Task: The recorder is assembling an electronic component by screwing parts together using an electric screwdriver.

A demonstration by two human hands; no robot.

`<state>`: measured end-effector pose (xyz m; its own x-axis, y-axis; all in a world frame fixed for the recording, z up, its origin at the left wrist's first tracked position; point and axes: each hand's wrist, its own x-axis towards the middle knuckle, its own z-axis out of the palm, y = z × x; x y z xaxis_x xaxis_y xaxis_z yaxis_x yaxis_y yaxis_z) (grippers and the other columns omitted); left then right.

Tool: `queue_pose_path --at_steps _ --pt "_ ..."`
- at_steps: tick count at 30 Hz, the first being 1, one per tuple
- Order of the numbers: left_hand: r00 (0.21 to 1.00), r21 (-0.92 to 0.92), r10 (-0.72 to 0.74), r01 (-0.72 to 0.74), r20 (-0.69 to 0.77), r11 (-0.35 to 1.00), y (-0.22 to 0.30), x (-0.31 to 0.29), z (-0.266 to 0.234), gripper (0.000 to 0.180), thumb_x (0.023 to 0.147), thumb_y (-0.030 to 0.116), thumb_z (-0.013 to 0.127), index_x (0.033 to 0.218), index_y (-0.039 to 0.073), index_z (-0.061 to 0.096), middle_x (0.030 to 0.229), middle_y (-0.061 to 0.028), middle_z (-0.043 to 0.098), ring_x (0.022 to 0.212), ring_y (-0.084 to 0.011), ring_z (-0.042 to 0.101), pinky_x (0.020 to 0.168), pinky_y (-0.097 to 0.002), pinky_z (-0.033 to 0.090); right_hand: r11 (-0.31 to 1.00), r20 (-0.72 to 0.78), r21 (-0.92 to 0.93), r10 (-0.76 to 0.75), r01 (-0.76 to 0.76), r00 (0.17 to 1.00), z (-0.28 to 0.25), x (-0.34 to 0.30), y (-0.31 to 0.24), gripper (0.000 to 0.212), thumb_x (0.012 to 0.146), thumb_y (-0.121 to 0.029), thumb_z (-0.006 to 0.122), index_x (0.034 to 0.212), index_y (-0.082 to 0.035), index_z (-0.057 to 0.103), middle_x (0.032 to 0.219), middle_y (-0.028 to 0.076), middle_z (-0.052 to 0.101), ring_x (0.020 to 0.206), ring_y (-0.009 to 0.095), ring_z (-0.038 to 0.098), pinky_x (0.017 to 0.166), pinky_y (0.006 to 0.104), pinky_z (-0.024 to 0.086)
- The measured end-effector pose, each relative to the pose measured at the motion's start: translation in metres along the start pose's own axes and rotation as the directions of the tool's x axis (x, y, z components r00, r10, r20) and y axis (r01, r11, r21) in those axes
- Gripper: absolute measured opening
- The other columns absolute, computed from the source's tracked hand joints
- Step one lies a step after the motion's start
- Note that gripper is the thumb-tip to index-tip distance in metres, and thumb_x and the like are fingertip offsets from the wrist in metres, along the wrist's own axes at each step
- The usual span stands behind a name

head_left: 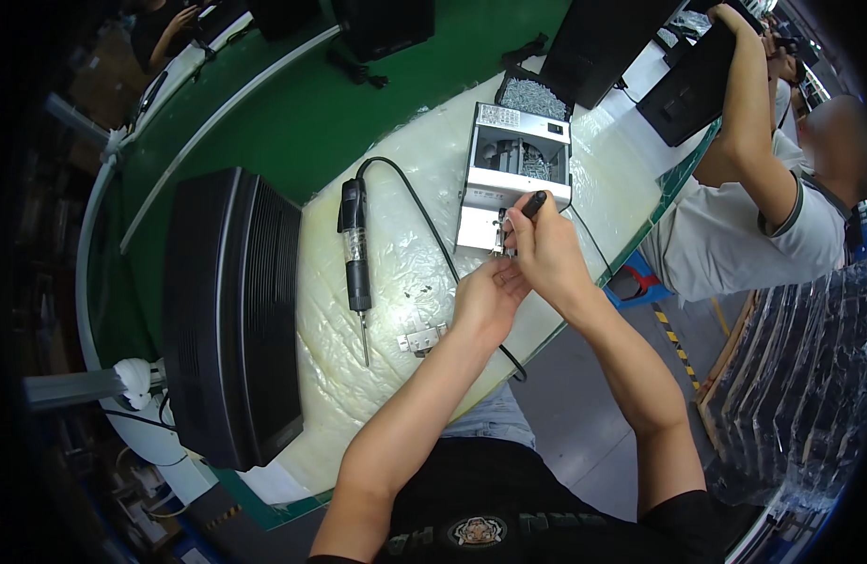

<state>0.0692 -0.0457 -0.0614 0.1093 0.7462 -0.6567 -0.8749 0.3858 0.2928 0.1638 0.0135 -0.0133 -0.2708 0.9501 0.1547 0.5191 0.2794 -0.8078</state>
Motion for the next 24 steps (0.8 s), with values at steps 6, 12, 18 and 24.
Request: queue_pose_path --at_steps 6,12,18,24 --pt "0.992 0.038 0.027 -0.032 0.127 0.999 0.011 -0.026 -0.015 0.046 0.108 0.023 0.036 0.133 -0.015 0.045 0.126 -0.0270 0.056 0.125 -0.0388 0.056 0.114 -0.0479 0.044 0.987 0.029 0.154 -0.049 0.044 0.998 -0.011 -0.005 0.000 0.011 0.101 -0.006 0.060 0.105 0.001 0.053 0.080 0.019 0.069 0.075 0.034 0.073 0.065 0.0409 0.055" --pt "0.976 0.055 0.053 -0.066 0.211 0.996 0.030 -0.054 -0.019 0.059 0.110 0.035 0.029 0.139 -0.015 0.044 0.141 -0.0335 0.052 0.136 -0.0433 0.051 0.117 -0.0505 0.040 0.993 0.013 0.112 -0.024 0.023 1.000 -0.010 -0.007 -0.009 0.011 0.101 -0.007 0.060 0.105 0.001 0.055 0.078 0.020 0.068 0.071 0.037 0.071 0.063 0.0412 0.054" --pt "0.970 0.016 0.076 -0.081 0.233 0.997 0.035 -0.063 -0.019 0.062 0.110 0.040 0.030 0.138 -0.013 0.046 0.138 -0.0322 0.055 0.132 -0.0417 0.054 0.116 -0.0496 0.041 0.999 -0.014 -0.033 0.002 -0.002 1.000 -0.009 -0.010 -0.014 0.014 0.101 -0.011 0.061 0.101 0.002 0.056 0.079 0.025 0.067 0.074 0.046 0.067 0.064 0.0474 0.052" --pt "0.986 0.215 0.036 -0.071 0.162 0.974 0.020 -0.031 -0.026 0.045 0.112 0.035 0.038 0.119 -0.006 0.057 0.106 -0.0151 0.061 0.096 -0.0246 0.059 0.087 -0.0369 0.048 0.991 -0.017 -0.096 -0.093 0.091 0.996 0.000 -0.007 -0.001 0.014 0.103 -0.012 0.058 0.103 0.002 0.053 0.078 0.026 0.066 0.073 0.048 0.066 0.064 0.0517 0.051"
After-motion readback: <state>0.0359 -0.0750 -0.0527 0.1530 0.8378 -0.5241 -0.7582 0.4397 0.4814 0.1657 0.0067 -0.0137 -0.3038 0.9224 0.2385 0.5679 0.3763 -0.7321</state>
